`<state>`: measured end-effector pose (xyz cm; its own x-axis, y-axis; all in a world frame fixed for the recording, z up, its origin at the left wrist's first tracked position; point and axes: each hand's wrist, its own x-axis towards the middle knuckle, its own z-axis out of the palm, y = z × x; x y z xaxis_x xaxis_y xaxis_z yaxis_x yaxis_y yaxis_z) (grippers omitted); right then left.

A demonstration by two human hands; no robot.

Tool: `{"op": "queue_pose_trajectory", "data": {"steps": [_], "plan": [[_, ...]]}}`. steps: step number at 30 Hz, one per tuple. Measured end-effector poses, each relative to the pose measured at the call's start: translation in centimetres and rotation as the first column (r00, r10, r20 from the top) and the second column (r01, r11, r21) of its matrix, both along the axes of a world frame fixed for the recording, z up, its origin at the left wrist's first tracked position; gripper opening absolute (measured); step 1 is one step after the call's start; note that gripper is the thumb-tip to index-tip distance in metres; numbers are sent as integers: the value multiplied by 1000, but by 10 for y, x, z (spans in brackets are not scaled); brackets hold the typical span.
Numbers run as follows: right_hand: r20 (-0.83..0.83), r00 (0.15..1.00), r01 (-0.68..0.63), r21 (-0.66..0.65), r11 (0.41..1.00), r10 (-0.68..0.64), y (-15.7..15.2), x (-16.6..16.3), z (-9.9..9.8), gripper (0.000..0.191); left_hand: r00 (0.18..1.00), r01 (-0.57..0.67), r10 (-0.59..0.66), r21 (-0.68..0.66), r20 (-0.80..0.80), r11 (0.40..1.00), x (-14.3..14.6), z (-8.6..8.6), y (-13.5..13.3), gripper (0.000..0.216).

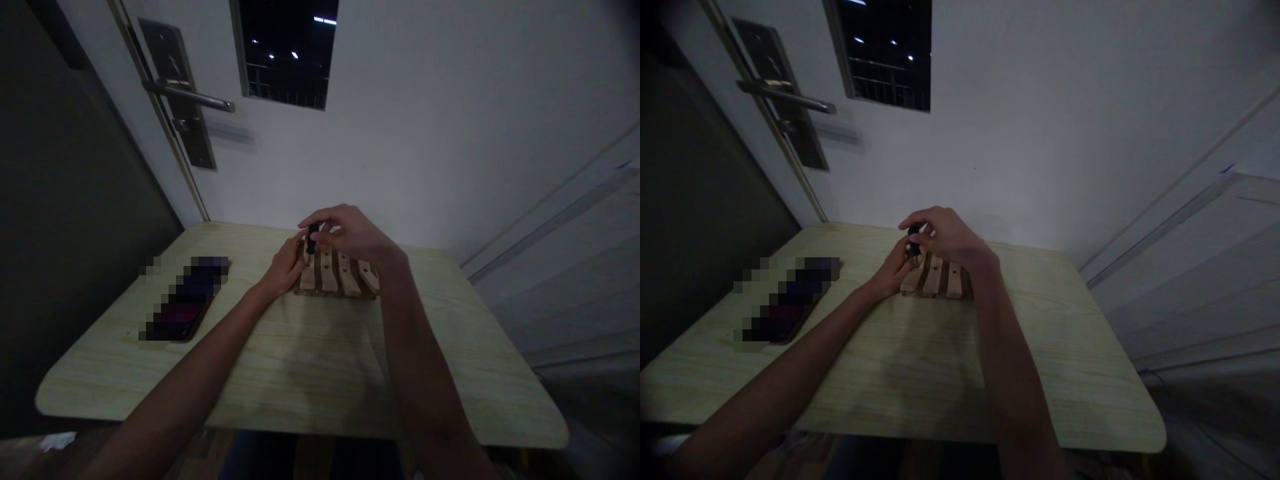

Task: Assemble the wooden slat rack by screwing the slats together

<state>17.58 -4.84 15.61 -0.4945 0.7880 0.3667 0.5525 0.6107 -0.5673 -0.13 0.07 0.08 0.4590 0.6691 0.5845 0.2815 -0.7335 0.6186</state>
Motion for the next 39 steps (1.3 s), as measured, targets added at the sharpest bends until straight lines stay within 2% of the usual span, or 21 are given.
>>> {"op": "queue_pose_trajectory", "data": {"steps": [4, 9, 17, 20, 26, 31, 34, 39], "plan": [[52, 994, 94, 106, 990, -100, 0, -5, 2, 11, 1000, 11, -11, 25, 4, 1000, 1, 3, -1, 62], [31, 995, 92, 112, 989, -97, 3, -5, -1, 7, 1000, 2, -2, 29, -1, 1000, 0, 1, -1, 63], [26, 1000, 1, 13, 1000, -1, 0, 0, -3, 39, 1000, 15, -16, 30, 17, 999, -1, -3, 1, 65], [17, 1000, -4, 2, 1000, 4, -1, -1, -2, 36, 1000, 20, -21, 27, 11, 999, -1, -2, 1, 64], [29, 993, 115, 76, 990, -117, -3, -3, 3, 12, 1000, 7, -7, 9, 2, 1000, 0, 1, -1, 63], [14, 979, 199, 94, 975, -202, -2, -2, 1, 31, 999, 31, -31, 7, 6, 999, 0, 3, -2, 62], [-20, 983, 181, 99, 978, -180, 0, -1, -2, 34, 999, 42, -42, 13, 6, 999, 0, 2, -2, 62], [-51, 996, 77, 76, 994, -74, 2, 2, -3, 19, 1000, 19, -19, 17, 13, 1000, -1, 0, -1, 63]]}}
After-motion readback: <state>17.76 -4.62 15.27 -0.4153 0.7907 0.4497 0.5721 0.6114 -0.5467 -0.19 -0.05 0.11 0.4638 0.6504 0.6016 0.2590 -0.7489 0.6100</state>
